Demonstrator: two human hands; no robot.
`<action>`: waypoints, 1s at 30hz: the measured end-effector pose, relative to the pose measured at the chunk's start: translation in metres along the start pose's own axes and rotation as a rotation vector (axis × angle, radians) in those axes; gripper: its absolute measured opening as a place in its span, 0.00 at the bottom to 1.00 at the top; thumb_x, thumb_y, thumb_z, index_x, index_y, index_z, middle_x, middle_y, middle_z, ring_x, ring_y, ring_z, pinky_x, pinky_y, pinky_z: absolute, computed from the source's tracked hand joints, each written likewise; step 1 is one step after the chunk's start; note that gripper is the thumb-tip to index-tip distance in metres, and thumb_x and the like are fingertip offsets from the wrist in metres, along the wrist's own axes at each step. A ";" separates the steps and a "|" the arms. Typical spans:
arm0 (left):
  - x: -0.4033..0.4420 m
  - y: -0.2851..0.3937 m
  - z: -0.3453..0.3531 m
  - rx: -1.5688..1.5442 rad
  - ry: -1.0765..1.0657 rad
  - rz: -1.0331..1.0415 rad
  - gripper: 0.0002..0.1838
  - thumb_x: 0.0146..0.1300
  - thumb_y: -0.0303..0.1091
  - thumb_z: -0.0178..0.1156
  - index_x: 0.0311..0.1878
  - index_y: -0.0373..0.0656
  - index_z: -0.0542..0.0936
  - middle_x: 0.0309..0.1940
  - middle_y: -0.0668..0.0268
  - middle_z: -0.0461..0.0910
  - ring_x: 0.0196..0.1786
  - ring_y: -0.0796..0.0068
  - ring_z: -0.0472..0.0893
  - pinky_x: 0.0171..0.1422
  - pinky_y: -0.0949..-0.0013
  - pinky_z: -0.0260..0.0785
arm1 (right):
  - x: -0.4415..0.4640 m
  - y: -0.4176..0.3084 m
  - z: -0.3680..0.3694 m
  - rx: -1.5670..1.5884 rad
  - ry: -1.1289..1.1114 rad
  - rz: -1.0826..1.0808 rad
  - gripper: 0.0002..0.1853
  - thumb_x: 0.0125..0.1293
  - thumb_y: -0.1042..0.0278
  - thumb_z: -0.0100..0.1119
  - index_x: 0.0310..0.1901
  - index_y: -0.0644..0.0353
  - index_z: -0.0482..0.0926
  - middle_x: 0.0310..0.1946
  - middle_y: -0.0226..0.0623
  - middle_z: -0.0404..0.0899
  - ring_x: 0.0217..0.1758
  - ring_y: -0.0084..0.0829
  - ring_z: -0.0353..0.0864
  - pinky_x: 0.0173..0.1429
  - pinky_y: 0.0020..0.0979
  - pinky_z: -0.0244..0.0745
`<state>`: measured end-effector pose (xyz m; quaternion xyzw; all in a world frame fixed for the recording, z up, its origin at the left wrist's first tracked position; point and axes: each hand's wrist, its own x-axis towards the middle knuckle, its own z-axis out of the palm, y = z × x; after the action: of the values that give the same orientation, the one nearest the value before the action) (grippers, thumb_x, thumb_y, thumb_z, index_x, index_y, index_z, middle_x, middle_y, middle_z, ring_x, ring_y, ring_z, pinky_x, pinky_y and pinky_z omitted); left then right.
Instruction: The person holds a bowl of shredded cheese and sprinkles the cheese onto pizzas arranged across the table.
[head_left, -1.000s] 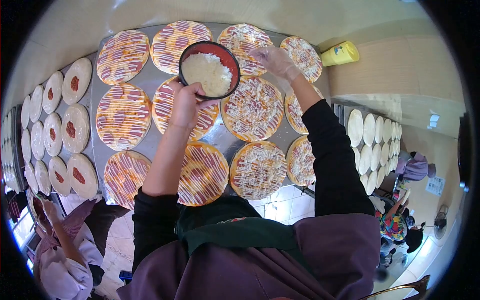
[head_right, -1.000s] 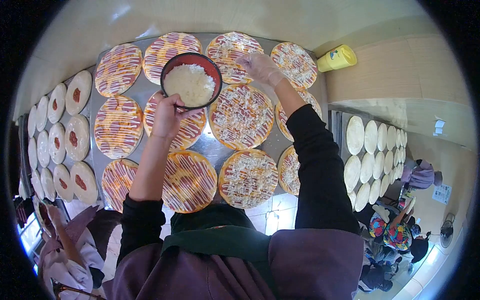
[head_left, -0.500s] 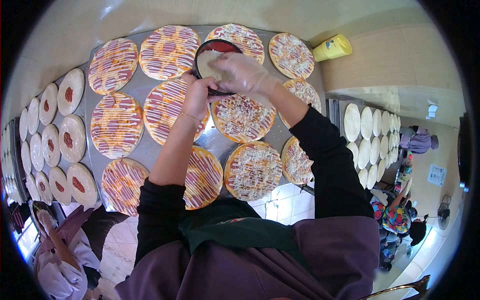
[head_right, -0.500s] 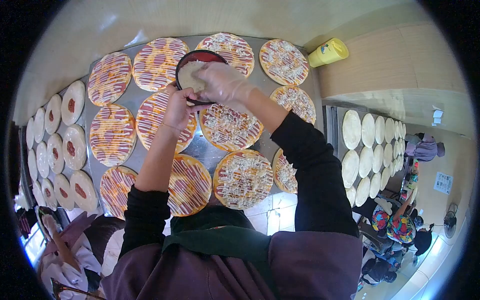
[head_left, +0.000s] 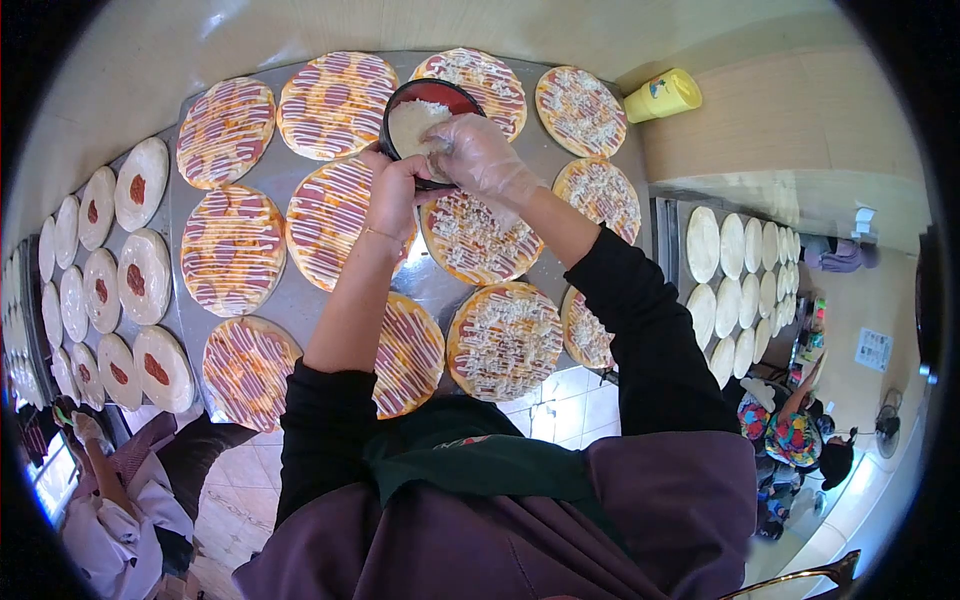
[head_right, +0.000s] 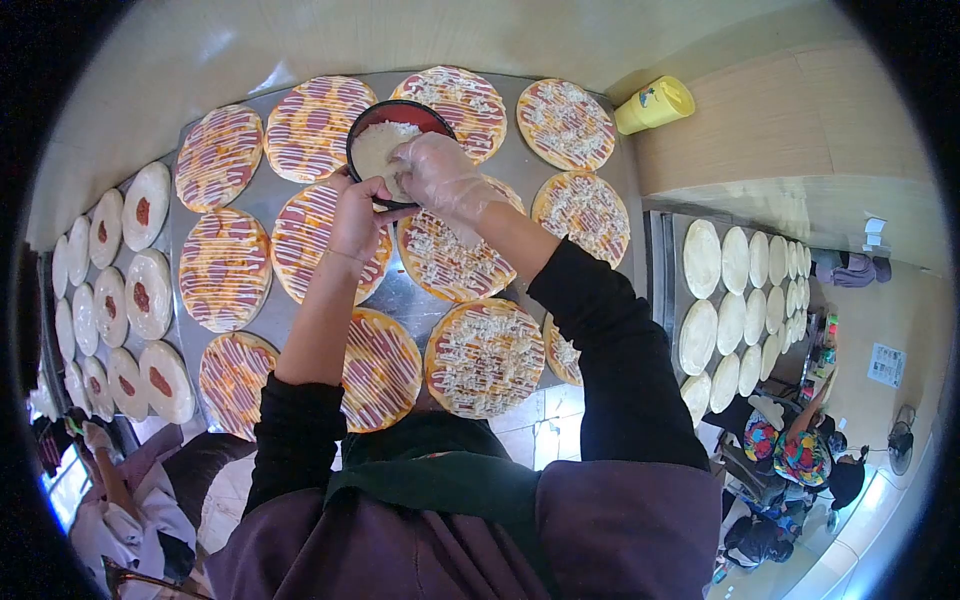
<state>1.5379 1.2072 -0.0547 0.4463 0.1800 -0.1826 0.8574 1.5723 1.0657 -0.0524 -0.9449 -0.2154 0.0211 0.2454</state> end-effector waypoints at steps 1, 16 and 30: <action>-0.001 -0.001 0.001 0.008 -0.005 0.008 0.27 0.48 0.20 0.47 0.53 0.40 0.51 0.51 0.52 0.64 0.50 0.53 0.75 0.47 0.49 0.80 | 0.000 0.000 -0.002 -0.001 0.001 0.001 0.17 0.49 0.72 0.63 0.44 0.60 0.81 0.36 0.47 0.80 0.39 0.42 0.81 0.47 0.35 0.75; -0.004 0.000 -0.024 -0.119 0.131 0.014 0.26 0.48 0.19 0.47 0.51 0.38 0.51 0.51 0.51 0.64 0.53 0.51 0.74 0.47 0.43 0.79 | -0.002 0.092 -0.010 1.412 0.179 0.488 0.15 0.56 0.78 0.62 0.46 0.68 0.78 0.44 0.36 0.80 0.44 0.25 0.80 0.48 0.24 0.76; -0.120 0.029 -0.089 -0.137 0.121 0.065 0.41 0.44 0.20 0.45 0.68 0.47 0.54 0.61 0.57 0.64 0.62 0.55 0.69 0.53 0.50 0.75 | 0.052 0.159 0.007 0.249 0.279 0.472 0.15 0.50 0.59 0.62 0.40 0.50 0.86 0.38 0.41 0.83 0.41 0.37 0.82 0.49 0.29 0.73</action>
<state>1.4341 1.3145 -0.0254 0.4024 0.2288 -0.1146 0.8790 1.6816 0.9657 -0.1302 -0.9253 0.0501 -0.0264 0.3749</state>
